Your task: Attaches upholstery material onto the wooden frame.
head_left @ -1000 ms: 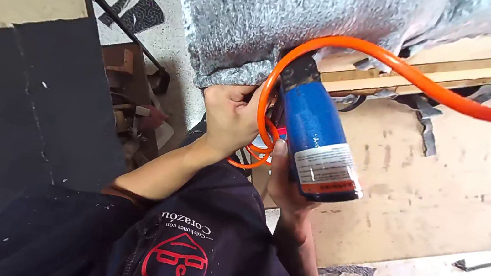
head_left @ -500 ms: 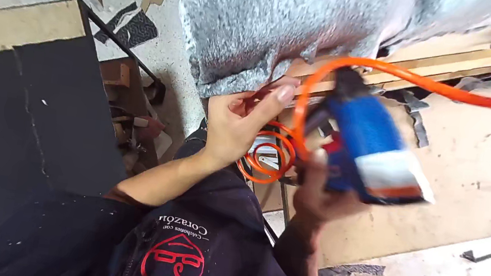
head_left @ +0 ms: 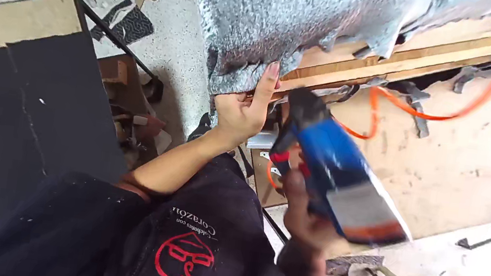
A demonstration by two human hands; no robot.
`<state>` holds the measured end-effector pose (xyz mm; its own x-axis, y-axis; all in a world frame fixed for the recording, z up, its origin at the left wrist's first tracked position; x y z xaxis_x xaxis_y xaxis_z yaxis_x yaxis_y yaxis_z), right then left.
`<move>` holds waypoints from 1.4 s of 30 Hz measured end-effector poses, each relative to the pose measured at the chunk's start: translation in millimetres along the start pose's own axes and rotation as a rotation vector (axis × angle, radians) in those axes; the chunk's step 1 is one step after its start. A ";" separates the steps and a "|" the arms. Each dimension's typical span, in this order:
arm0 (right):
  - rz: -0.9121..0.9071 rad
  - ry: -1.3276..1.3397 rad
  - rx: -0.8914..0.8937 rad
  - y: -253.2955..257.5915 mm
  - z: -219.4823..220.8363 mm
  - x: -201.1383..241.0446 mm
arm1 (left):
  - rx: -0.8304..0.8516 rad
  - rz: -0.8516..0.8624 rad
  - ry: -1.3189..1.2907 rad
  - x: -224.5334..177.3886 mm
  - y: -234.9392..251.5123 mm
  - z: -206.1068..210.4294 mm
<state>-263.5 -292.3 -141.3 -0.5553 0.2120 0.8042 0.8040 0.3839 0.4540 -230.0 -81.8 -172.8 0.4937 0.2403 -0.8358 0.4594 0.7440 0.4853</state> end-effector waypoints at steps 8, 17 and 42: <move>-0.088 -0.015 -0.091 45.9 55.0 -9.9 | 0.070 -0.078 0.066 -9.4 6.3 -8.9; -0.134 -0.062 -0.072 50.1 52.5 -5.1 | 0.153 -0.096 0.295 -13.0 -3.2 -24.4; -0.131 -0.156 -0.148 49.3 -3.2 -0.5 | 0.215 -0.931 -0.743 -29.8 9.8 40.5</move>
Point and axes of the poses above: each hand's wrist, its own y-axis towards the middle knuckle, its own z-axis out of the palm, x = y × z, the point moved 2 cm from there along y, towards the middle knuckle, and after that the axes turned 3 degrees about -z, right-handed, at the moved point
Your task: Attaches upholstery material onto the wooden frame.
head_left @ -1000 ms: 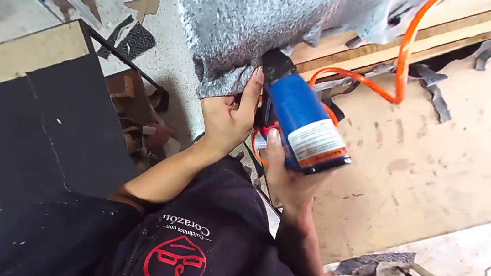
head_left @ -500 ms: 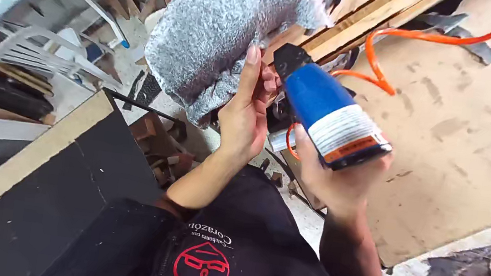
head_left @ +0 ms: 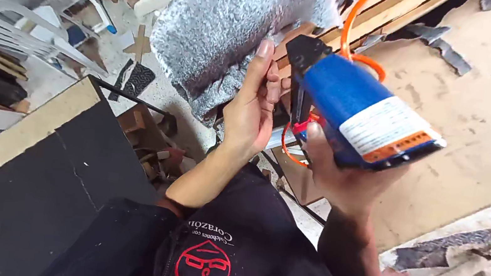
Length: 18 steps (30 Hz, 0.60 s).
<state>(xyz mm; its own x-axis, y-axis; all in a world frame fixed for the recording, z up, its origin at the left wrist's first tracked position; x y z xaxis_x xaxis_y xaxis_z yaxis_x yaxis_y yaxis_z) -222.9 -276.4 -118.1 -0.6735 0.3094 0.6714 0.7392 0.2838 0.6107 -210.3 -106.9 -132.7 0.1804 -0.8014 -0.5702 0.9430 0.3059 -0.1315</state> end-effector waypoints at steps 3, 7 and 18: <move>0.004 0.037 0.030 5.0 6.5 -1.2 | -0.072 0.190 0.151 4.4 7.5 -1.1; 0.035 0.033 0.044 10.5 16.2 -1.2 | -0.142 0.286 0.209 -0.9 10.8 0.4; 0.154 -0.035 0.093 17.2 31.3 9.7 | -0.359 0.398 0.405 1.2 7.0 0.0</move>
Point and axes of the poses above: each hand's wrist, its own y-axis towards the middle knuckle, its own z-axis out of the palm, x = y × z, the point moved 2 cm from there along y, towards the middle knuckle, and after that the axes turned 3 degrees about -z, right-handed, at the moved point
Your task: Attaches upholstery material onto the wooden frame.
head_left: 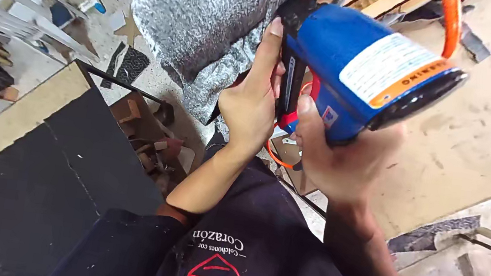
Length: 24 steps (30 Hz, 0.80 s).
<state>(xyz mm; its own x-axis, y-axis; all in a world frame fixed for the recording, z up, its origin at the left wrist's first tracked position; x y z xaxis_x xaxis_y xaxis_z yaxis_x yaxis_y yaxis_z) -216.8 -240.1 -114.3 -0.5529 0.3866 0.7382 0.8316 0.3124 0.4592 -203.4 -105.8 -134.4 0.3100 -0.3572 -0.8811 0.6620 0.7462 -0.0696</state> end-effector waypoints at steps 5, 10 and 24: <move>-0.026 0.098 0.035 4.6 3.1 -8.5 | -0.026 0.002 0.035 -4.0 4.9 -2.0; -0.109 0.087 0.081 8.6 -4.9 -8.5 | -0.057 -0.043 0.130 -6.2 -3.5 -6.8; -0.117 -0.073 0.094 11.3 -40.2 -10.7 | 0.617 -0.023 0.444 -51.3 -22.6 -51.3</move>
Point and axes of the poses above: each hand's wrist, its own y-axis towards the middle knuckle, its own z-axis out of the palm, x = y × z, the point moved 2 cm from there along y, towards the middle knuckle, and after that the axes turned 3 degrees about -z, right-handed, at the moved point
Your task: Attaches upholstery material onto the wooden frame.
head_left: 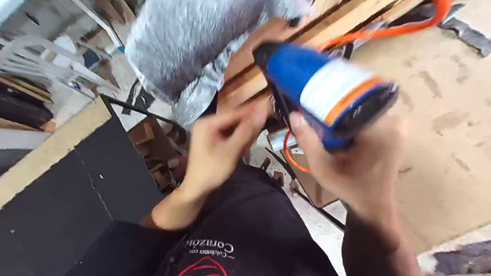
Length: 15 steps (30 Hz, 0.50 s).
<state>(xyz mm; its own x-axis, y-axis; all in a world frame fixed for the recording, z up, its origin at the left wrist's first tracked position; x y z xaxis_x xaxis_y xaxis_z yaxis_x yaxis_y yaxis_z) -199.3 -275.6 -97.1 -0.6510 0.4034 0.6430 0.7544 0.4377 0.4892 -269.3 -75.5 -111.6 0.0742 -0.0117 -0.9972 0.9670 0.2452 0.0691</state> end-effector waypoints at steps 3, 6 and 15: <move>0.098 -0.008 -0.058 -29.0 -11.4 -14.5 | 0.019 0.558 0.370 -59.9 1.0 -56.4; 0.160 -0.089 -0.045 -40.5 -6.2 -24.0 | 0.032 0.472 0.885 -100.2 81.2 -68.3; 0.627 -0.218 0.026 -65.6 19.3 -89.3 | 0.473 0.149 1.521 -100.3 165.4 13.2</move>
<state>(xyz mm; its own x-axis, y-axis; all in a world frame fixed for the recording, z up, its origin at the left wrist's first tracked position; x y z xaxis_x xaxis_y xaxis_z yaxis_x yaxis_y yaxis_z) -192.3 -324.8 -198.0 -0.0934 0.7399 0.6662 0.9953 0.0853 0.0449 -113.6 -46.6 0.2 0.1498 0.9868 -0.0620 0.9802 -0.1565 -0.1215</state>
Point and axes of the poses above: each hand's wrist, its own y-axis towards the middle knuckle, its own z-axis out of the palm, x = y × z, the point moved 2 cm from there along y, towards the middle knuckle, and after that the axes turned 3 degrees about -z, right-handed, at the moved point
